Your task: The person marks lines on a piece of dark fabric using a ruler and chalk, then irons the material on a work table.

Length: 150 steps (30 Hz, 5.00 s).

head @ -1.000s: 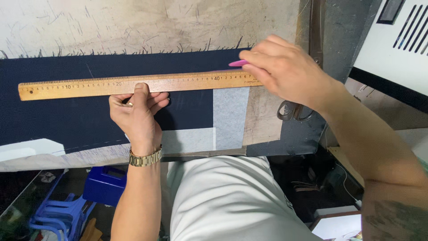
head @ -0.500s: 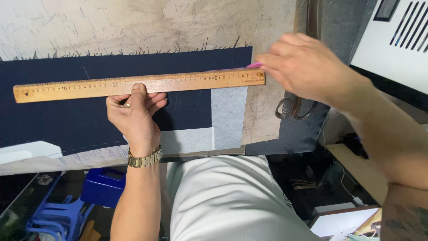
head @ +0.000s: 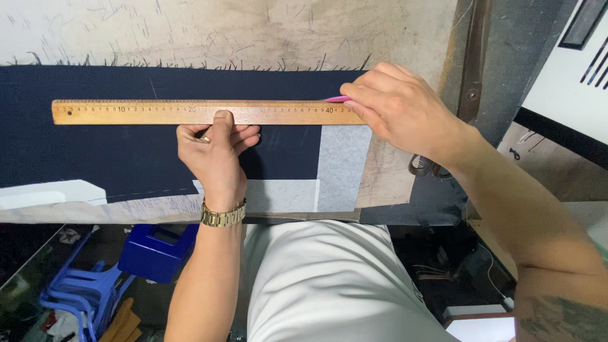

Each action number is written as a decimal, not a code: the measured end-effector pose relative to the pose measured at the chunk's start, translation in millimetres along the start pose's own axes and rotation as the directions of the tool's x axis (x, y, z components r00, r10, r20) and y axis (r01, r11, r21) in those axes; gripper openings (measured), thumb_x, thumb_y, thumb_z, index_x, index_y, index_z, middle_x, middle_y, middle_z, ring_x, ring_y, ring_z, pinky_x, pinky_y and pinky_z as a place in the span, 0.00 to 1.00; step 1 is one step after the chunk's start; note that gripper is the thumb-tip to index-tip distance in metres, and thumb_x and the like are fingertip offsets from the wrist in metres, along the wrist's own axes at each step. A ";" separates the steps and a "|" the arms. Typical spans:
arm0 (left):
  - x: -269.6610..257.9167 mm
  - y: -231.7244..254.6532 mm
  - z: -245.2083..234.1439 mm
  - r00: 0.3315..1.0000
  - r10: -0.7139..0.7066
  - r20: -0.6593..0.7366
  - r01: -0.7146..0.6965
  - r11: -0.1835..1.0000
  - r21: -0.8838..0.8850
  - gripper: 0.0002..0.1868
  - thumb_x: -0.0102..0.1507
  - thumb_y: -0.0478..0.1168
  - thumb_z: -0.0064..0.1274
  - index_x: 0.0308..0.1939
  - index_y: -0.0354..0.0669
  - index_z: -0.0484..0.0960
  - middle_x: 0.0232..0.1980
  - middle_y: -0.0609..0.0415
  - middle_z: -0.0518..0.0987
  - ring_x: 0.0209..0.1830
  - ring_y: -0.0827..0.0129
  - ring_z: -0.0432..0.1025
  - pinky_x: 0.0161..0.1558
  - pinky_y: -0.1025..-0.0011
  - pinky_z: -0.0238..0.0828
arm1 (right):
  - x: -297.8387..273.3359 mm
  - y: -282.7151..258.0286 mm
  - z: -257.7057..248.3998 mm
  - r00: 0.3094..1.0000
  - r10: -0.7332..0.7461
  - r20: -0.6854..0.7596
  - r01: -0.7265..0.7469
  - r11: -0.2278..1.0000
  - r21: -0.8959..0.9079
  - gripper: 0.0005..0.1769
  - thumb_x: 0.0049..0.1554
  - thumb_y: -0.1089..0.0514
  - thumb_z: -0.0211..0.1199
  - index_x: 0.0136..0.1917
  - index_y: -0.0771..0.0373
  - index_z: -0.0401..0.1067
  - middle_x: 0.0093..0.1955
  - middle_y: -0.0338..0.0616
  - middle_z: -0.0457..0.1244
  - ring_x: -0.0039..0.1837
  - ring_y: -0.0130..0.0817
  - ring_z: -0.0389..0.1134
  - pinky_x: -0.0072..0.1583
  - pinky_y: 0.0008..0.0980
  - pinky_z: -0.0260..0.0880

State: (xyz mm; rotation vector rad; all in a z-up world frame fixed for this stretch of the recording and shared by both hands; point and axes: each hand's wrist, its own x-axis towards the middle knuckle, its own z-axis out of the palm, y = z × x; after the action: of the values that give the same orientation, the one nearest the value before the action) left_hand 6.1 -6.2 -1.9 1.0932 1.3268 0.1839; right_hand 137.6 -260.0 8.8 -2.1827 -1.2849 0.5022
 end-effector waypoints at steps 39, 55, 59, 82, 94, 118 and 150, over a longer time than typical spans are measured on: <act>4.3 2.0 -3.9 0.998 -0.048 0.042 0.050 0.998 -0.047 0.17 0.63 0.36 0.55 0.44 0.43 0.59 0.25 0.35 0.78 0.23 0.52 0.81 0.25 0.62 0.84 | 4.8 -3.5 5.1 0.996 0.076 0.047 -0.074 0.996 -0.057 0.07 0.70 0.61 0.58 0.58 0.63 0.75 0.52 0.44 0.68 0.51 0.44 0.64 0.56 0.39 0.67; 19.8 6.3 -13.4 1.000 -0.009 0.010 0.010 0.999 -0.035 0.16 0.63 0.35 0.55 0.45 0.44 0.62 0.26 0.38 0.79 0.22 0.54 0.80 0.22 0.64 0.82 | 3.8 -1.4 6.2 0.997 0.065 0.048 -0.063 0.996 -0.056 0.06 0.70 0.61 0.59 0.58 0.62 0.74 0.51 0.43 0.67 0.51 0.43 0.63 0.56 0.41 0.67; 17.9 9.4 -12.4 1.000 -0.004 0.005 0.004 1.000 -0.023 0.16 0.63 0.35 0.55 0.44 0.44 0.61 0.25 0.39 0.78 0.22 0.54 0.81 0.23 0.64 0.83 | 3.5 -2.8 8.1 0.996 0.079 0.047 -0.076 0.995 -0.065 0.06 0.71 0.60 0.58 0.58 0.62 0.74 0.51 0.43 0.67 0.51 0.43 0.64 0.55 0.40 0.66; 16.8 13.6 -13.8 0.998 0.052 0.042 -0.051 0.998 -0.021 0.17 0.65 0.33 0.54 0.48 0.32 0.60 0.26 0.35 0.82 0.21 0.55 0.81 0.25 0.64 0.86 | 46.3 -22.5 37.9 0.990 -0.039 -0.132 0.041 0.999 0.015 0.11 0.66 0.63 0.63 0.60 0.67 0.80 0.44 0.48 0.67 0.48 0.44 0.69 0.53 0.40 0.70; 28.7 25.9 -24.5 0.996 0.065 0.053 -0.064 0.998 -0.022 0.17 0.66 0.33 0.54 0.48 0.31 0.60 0.26 0.36 0.82 0.20 0.56 0.81 0.24 0.65 0.86 | 46.4 -22.4 36.3 0.996 -0.007 -0.085 0.009 1.000 0.017 0.11 0.67 0.62 0.63 0.60 0.67 0.80 0.45 0.49 0.68 0.49 0.46 0.69 0.52 0.41 0.70; 33.6 30.4 -26.0 0.996 0.071 0.051 -0.070 0.997 -0.030 0.16 0.65 0.31 0.52 0.48 0.29 0.60 0.26 0.37 0.81 0.20 0.57 0.81 0.24 0.65 0.86 | 101.3 -47.9 59.2 0.988 -0.096 -0.120 0.102 0.994 0.040 0.10 0.66 0.64 0.62 0.57 0.71 0.79 0.44 0.51 0.67 0.48 0.46 0.68 0.50 0.40 0.70; 57.8 46.3 -49.9 0.994 0.084 0.066 -0.084 0.996 0.005 0.17 0.65 0.32 0.52 0.49 0.26 0.61 0.25 0.41 0.81 0.20 0.61 0.82 0.23 0.71 0.87 | 124.3 -56.2 71.2 0.981 -0.128 -0.146 0.131 0.991 0.009 0.09 0.66 0.62 0.63 0.56 0.69 0.78 0.44 0.51 0.66 0.47 0.49 0.69 0.47 0.40 0.72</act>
State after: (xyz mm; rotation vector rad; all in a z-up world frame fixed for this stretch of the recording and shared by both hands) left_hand 3.2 83.1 -0.6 1.1536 1.2249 0.2030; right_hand 118.0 -109.4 -16.2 -2.0625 -1.3264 0.2964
